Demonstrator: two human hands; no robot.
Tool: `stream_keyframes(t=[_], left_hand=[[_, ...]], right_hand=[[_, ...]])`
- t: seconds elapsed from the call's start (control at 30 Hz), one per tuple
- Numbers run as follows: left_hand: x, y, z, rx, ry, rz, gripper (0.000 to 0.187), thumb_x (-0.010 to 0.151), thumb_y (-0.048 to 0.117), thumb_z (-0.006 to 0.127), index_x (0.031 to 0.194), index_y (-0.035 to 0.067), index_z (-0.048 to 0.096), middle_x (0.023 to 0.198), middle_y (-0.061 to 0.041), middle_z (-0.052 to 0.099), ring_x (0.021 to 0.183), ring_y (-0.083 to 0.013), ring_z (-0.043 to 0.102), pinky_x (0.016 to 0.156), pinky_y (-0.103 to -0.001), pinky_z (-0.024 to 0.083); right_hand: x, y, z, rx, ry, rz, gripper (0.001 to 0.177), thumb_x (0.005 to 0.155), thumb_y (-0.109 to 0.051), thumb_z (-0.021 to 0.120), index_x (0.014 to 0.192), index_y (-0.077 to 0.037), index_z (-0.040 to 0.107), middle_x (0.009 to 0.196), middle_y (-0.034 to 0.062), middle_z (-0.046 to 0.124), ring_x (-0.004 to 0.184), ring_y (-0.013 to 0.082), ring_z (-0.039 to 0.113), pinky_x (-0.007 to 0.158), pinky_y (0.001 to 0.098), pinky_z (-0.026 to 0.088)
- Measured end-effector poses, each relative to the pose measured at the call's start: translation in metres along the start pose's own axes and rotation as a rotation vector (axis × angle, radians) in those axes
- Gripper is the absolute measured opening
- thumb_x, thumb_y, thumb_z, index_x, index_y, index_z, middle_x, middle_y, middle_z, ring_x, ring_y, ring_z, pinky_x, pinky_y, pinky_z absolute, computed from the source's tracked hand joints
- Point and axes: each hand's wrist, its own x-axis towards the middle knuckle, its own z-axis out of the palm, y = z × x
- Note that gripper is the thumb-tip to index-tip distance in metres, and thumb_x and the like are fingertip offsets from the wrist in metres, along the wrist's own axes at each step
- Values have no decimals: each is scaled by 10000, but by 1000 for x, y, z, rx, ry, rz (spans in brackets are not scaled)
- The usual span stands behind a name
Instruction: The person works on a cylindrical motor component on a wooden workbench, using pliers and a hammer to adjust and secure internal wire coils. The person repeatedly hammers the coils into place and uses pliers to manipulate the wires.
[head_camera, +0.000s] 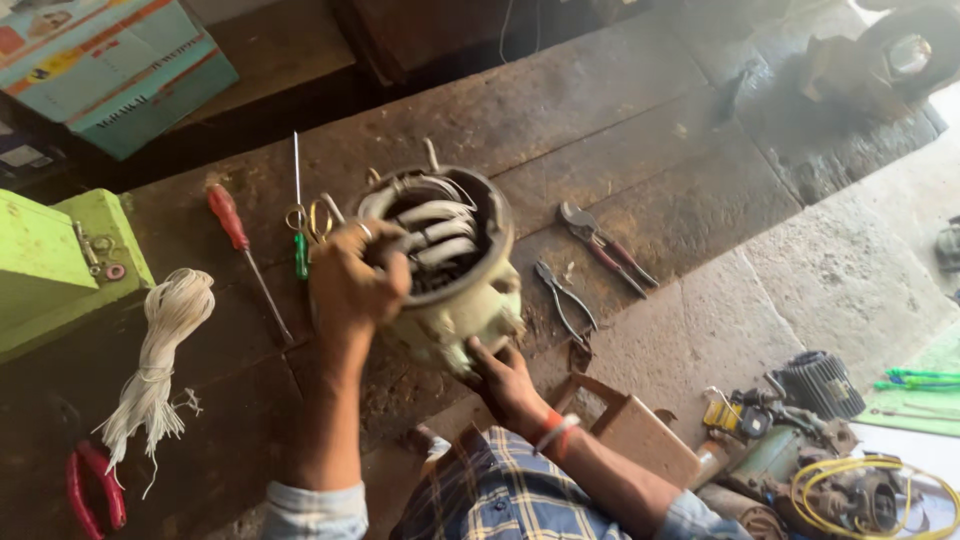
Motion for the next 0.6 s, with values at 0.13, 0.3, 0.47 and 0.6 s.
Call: stream_keyframes(t=[0.13, 0.3, 0.47, 0.6], left_hand=[[0, 18, 2, -5, 30, 26, 250, 744, 207, 593, 862, 72, 767, 813, -108, 747, 708, -244, 725, 679, -374, 582], [35, -3, -4, -6, -17, -184, 294, 763, 209, 596, 907, 77, 816, 728, -108, 744, 663, -206, 716, 618, -331, 546], [45, -23, -8, -78, -56, -180, 276, 750, 247, 635, 893, 94, 815, 727, -100, 765, 642, -180, 725, 623, -303, 555], [59, -26, 2, 12, -67, -163, 300, 741, 289, 637, 900, 126, 832, 789, -102, 780, 696, -207, 753, 671, -329, 569]], right_hand=[[-2, -19, 0, -117, 43, 4, 436, 962, -289, 654, 1303, -23, 606, 1197, 79, 692, 1000, 173, 678, 838, 363, 576], [22, -23, 1, -168, 42, -26, 412, 950, -251, 696, 1247, 21, 613, 1120, 111, 705, 932, 217, 687, 803, 395, 599], [19, -17, 18, -123, 0, -53, 465, 936, -213, 721, 1298, 30, 560, 1184, 125, 674, 1011, 232, 683, 888, 422, 594], [16, -26, 19, -119, -64, -72, 539, 899, -206, 701, 1343, -4, 473, 1259, 145, 645, 1115, 271, 679, 977, 455, 588]])
